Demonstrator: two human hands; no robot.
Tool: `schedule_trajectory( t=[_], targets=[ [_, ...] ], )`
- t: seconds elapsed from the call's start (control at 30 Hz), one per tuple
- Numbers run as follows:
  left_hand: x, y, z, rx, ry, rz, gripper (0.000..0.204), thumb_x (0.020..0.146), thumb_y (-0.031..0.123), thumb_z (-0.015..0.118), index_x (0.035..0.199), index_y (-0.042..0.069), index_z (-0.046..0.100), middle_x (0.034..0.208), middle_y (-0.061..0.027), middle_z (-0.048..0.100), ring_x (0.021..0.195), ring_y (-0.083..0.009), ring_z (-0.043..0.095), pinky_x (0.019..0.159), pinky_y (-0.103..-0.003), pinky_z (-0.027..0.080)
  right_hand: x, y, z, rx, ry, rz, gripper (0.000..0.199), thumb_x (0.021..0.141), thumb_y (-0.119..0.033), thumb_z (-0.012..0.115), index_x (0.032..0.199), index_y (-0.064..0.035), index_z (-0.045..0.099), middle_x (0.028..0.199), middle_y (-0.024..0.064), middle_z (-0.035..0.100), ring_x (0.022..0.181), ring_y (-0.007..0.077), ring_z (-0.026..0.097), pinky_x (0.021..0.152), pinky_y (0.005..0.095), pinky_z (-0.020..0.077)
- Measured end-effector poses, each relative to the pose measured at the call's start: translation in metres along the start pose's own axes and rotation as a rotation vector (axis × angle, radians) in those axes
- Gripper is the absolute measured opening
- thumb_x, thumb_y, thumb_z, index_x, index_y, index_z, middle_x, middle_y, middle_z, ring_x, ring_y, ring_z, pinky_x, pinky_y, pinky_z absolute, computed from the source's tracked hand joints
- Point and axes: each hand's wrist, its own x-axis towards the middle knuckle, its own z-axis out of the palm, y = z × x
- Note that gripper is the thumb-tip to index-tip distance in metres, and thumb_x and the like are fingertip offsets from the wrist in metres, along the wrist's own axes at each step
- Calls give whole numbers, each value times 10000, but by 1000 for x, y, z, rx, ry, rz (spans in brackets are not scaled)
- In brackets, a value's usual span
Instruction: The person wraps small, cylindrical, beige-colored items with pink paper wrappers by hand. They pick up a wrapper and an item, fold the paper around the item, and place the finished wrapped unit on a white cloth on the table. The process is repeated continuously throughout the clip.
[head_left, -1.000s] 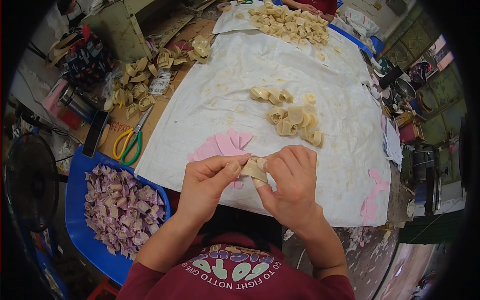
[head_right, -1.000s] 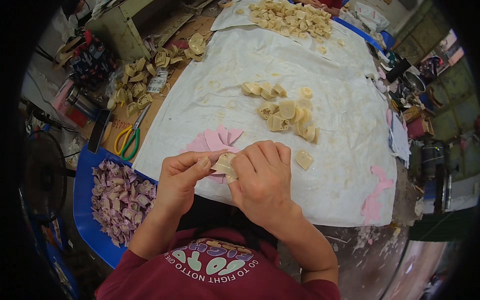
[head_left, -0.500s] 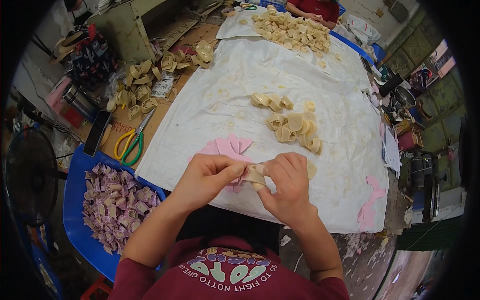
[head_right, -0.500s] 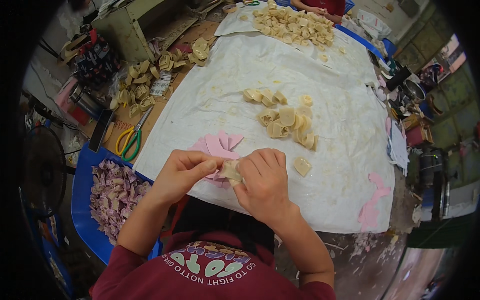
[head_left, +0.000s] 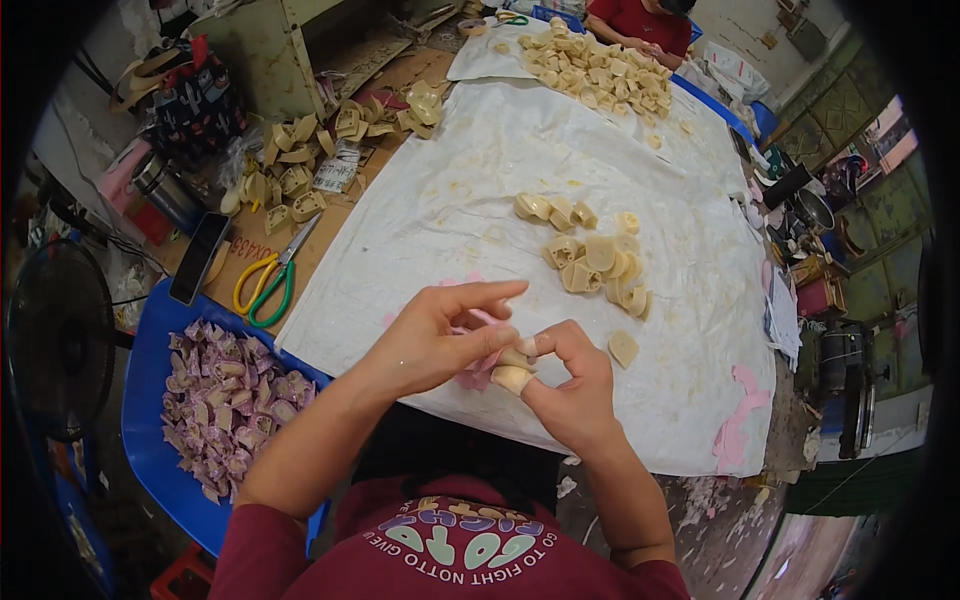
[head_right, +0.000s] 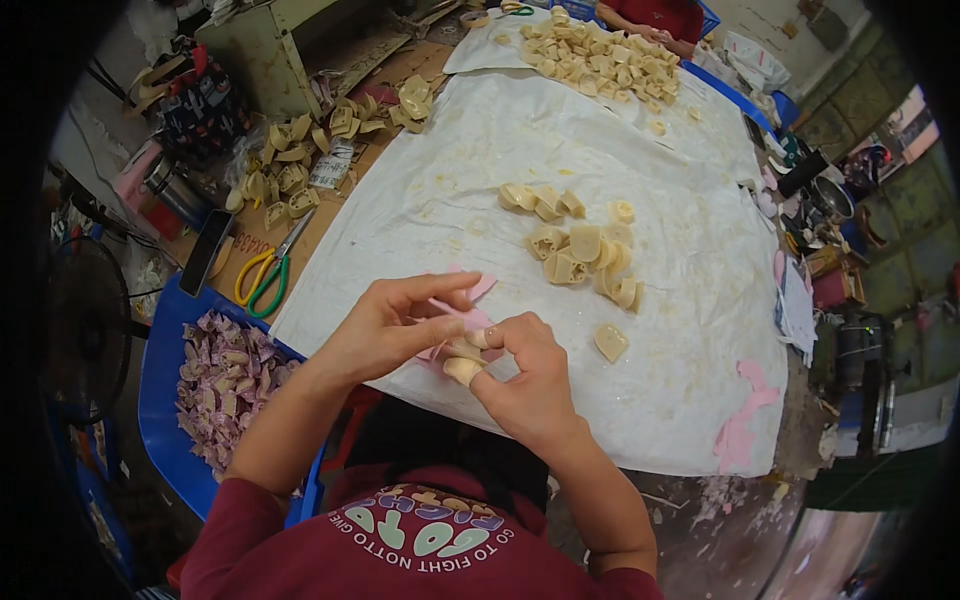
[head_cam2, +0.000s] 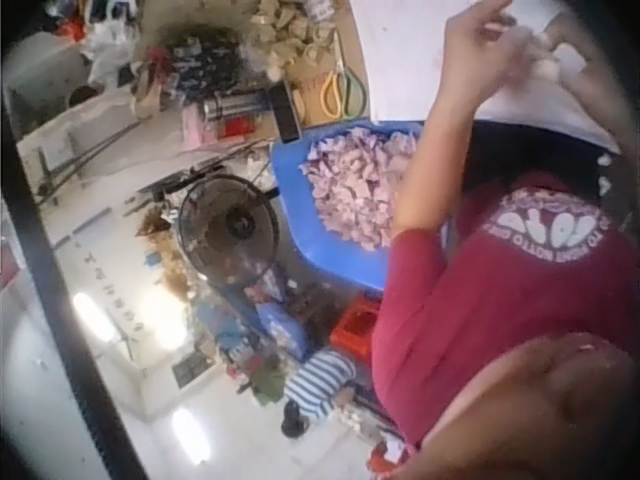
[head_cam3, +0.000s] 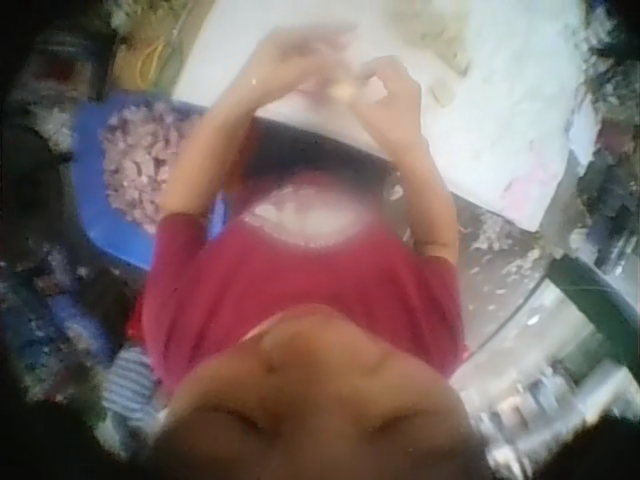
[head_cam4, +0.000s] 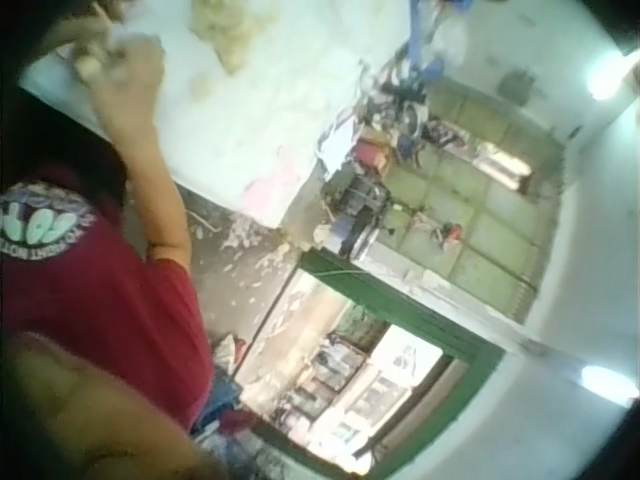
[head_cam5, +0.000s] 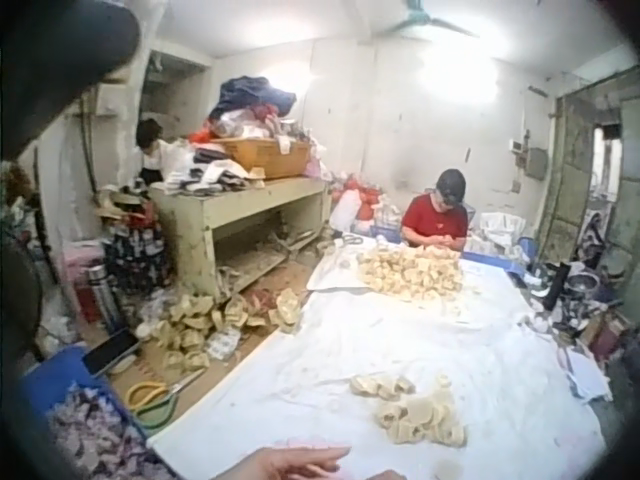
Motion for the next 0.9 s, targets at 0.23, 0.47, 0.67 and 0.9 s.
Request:
schedule_trajectory(
  t=[0.23, 0.47, 0.67, 0.9],
  targets=[
    [-12, -18, -5, -122, -78, 197, 193, 882, 41, 620, 1063, -9, 660, 977, -93, 657, 891, -154, 614, 770, -287, 490, 2, -8, -2, 439, -57, 401, 186, 730, -106, 779, 819, -19, 641, 804, 61, 622, 772, 137, 593, 693, 286, 477],
    [-14, -7, 8, 363, 98, 404, 58, 835, 4, 614, 887, -6, 638, 1000, -136, 636, 984, -259, 608, 881, -350, 463, -2, -4, 4, 187, -43, 377, 204, 721, -120, 776, 811, -11, 629, 788, 82, 615, 730, 159, 582, 663, 298, 467],
    [-21, -16, 13, 448, 146, 469, 76, 830, -7, 644, 901, 1, 619, 1098, -132, 557, 1013, -227, 581, 855, -341, 474, -2, -6, -2, 23, -25, 195, 207, 678, -120, 758, 789, -23, 612, 762, 87, 599, 744, 241, 578, 688, 361, 462],
    [-43, -21, 10, -63, 171, 523, 221, 799, -97, 644, 973, 32, 595, 1307, -185, 402, 1071, -215, 599, 851, -317, 517, 1, -24, -17, -49, 62, -222, 499, 737, -146, 766, 1180, 4, 594, 1258, 167, 563, 1049, 273, 596, 939, 400, 437]
  ],
)
